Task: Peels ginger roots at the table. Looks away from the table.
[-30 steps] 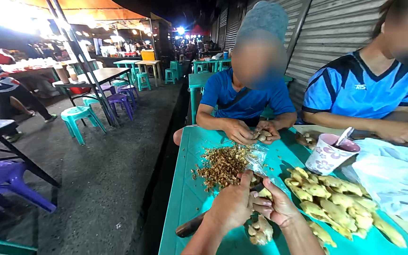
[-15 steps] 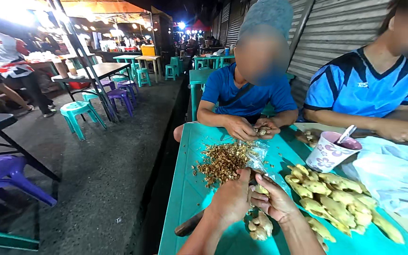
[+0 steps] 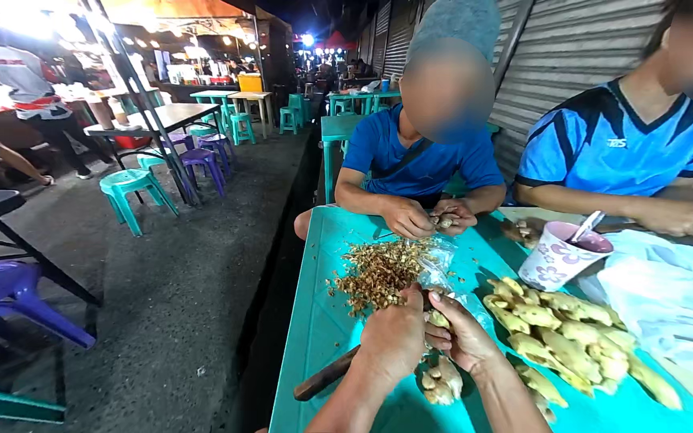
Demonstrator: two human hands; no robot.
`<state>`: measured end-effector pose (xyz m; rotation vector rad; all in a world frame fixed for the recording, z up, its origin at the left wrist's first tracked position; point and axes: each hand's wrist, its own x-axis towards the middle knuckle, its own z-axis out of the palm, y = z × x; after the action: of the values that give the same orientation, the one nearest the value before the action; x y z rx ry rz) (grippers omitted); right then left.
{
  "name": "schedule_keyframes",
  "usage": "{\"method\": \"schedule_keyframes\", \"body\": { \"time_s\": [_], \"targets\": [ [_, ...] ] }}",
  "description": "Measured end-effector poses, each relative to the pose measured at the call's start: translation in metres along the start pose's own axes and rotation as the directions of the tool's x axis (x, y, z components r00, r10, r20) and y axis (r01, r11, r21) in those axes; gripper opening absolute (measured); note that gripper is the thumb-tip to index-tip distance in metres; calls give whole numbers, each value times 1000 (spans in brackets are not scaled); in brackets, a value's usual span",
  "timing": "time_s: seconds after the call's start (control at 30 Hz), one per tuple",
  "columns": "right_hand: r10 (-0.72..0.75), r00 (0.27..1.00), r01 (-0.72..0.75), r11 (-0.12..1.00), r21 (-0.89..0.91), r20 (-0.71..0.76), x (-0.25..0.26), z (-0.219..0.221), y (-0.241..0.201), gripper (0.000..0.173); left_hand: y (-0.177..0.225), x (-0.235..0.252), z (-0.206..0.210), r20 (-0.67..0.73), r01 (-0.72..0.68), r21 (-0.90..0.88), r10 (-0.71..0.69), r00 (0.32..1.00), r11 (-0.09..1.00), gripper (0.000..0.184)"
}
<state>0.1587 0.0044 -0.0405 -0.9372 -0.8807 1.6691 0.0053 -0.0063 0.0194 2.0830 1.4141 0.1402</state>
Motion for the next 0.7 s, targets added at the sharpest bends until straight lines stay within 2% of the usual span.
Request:
{"method": "schedule_keyframes", "body": {
  "time_s": [0.1, 0.2, 0.27, 0.37, 0.43, 0.5, 0.57, 0.7],
  "targets": [
    [-41, 996, 35, 996, -80, -78, 2, 5, 3, 25, 6, 1, -1, -8, 66, 135, -66, 998, 989, 49],
    [-36, 973, -9, 981, -192, -230, 6, 14, 4, 21, 6, 6, 1, -46, 118, 217, -110, 993, 969, 50],
    [3, 966, -50, 983, -175, -259, 6, 17, 3, 30, 7, 7, 2, -74, 135, 228, -121, 990, 964, 49],
    [60, 964, -85, 992, -89, -259, 4, 18, -3, 50, 9, 8, 6, -121, 133, 227, -107, 987, 965, 57],
    [61, 956, -68, 998, -17, -287, 1, 21, -8, 60, 9, 8, 7, -157, 144, 201, -113, 981, 969, 60],
    [-12, 941, 10, 1000, -7, -339, -1, 22, -10, 55, 7, 5, 4, -216, 153, 166, -116, 970, 974, 53],
    [-59, 923, 83, 995, 47, -380, 0, 21, -9, 41, 4, 2, 4, -257, 135, 137, -97, 962, 981, 48],
    [-106, 938, 180, 963, 202, -330, 2, 14, -9, 35, -1, 2, 6, -228, 55, 18, -49, 972, 998, 44]
  ]
}}
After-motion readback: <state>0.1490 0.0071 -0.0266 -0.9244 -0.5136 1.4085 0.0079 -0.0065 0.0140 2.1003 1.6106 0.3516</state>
